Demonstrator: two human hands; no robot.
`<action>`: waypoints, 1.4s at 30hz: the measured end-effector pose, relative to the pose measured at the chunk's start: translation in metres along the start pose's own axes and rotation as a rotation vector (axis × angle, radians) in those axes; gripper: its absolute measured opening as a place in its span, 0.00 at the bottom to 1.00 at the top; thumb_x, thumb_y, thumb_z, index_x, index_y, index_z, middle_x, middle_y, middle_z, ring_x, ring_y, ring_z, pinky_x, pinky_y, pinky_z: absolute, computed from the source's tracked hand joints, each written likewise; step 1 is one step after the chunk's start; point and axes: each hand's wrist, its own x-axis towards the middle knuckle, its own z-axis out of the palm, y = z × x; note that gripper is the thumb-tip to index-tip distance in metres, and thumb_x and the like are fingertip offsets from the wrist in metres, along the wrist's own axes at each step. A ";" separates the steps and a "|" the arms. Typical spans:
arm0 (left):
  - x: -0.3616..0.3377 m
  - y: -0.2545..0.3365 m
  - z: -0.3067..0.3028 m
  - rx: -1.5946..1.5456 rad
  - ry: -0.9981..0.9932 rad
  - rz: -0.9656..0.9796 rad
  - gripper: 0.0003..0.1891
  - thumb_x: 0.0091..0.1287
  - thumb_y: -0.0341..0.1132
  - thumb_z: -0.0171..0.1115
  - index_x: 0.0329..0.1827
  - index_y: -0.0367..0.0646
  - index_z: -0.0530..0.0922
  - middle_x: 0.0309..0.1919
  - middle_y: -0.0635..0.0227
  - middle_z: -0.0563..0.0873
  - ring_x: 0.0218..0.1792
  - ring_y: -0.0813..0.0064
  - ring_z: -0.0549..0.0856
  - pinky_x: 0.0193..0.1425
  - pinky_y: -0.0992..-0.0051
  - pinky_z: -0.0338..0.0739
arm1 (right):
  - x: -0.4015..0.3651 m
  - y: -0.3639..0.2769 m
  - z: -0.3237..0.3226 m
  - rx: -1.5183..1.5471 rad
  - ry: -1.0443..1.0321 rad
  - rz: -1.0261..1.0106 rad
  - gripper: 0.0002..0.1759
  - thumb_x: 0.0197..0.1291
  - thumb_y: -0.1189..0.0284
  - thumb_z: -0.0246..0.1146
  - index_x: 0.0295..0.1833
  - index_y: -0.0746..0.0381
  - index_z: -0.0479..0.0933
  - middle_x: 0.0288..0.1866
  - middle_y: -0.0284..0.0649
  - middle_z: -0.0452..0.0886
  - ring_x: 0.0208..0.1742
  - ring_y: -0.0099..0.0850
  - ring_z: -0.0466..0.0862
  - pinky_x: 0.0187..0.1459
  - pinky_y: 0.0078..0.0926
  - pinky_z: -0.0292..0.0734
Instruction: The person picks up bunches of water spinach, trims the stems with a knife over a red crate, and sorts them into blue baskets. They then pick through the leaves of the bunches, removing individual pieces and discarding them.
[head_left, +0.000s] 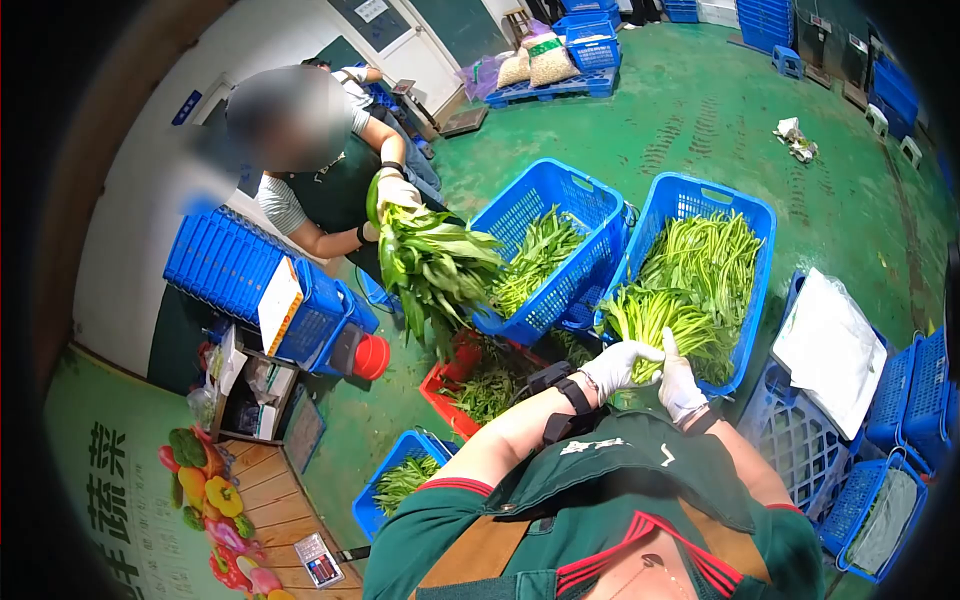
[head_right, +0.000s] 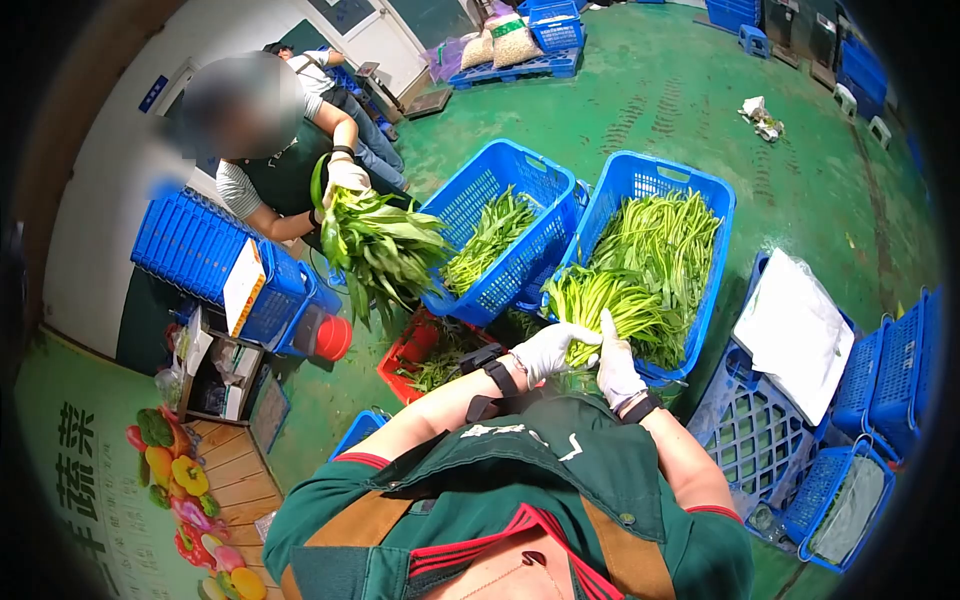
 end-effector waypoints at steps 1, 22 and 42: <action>0.004 -0.002 -0.004 -0.001 0.001 0.000 0.11 0.61 0.24 0.61 0.47 0.37 0.80 0.40 0.62 0.86 0.36 0.68 0.85 0.36 0.67 0.84 | 0.004 0.002 -0.006 -0.033 -0.027 0.068 0.25 0.67 0.50 0.56 0.55 0.60 0.77 0.46 0.36 0.80 0.38 0.24 0.78 0.34 0.24 0.74; 0.064 0.035 0.010 2.026 0.782 0.919 0.09 0.55 0.33 0.62 0.36 0.40 0.74 0.30 0.49 0.79 0.34 0.47 0.82 0.38 0.57 0.78 | 0.082 0.042 0.006 0.403 -0.591 0.196 0.24 0.72 0.50 0.44 0.55 0.56 0.76 0.53 0.34 0.83 0.55 0.35 0.80 0.62 0.37 0.72; 0.074 -0.040 -0.051 2.099 0.758 0.460 0.06 0.63 0.33 0.52 0.35 0.41 0.75 0.33 0.47 0.80 0.33 0.47 0.83 0.36 0.54 0.78 | 0.063 -0.023 -0.032 -1.537 0.038 -0.198 0.24 0.57 0.52 0.60 0.30 0.64 0.83 0.29 0.52 0.84 0.34 0.48 0.85 0.35 0.44 0.79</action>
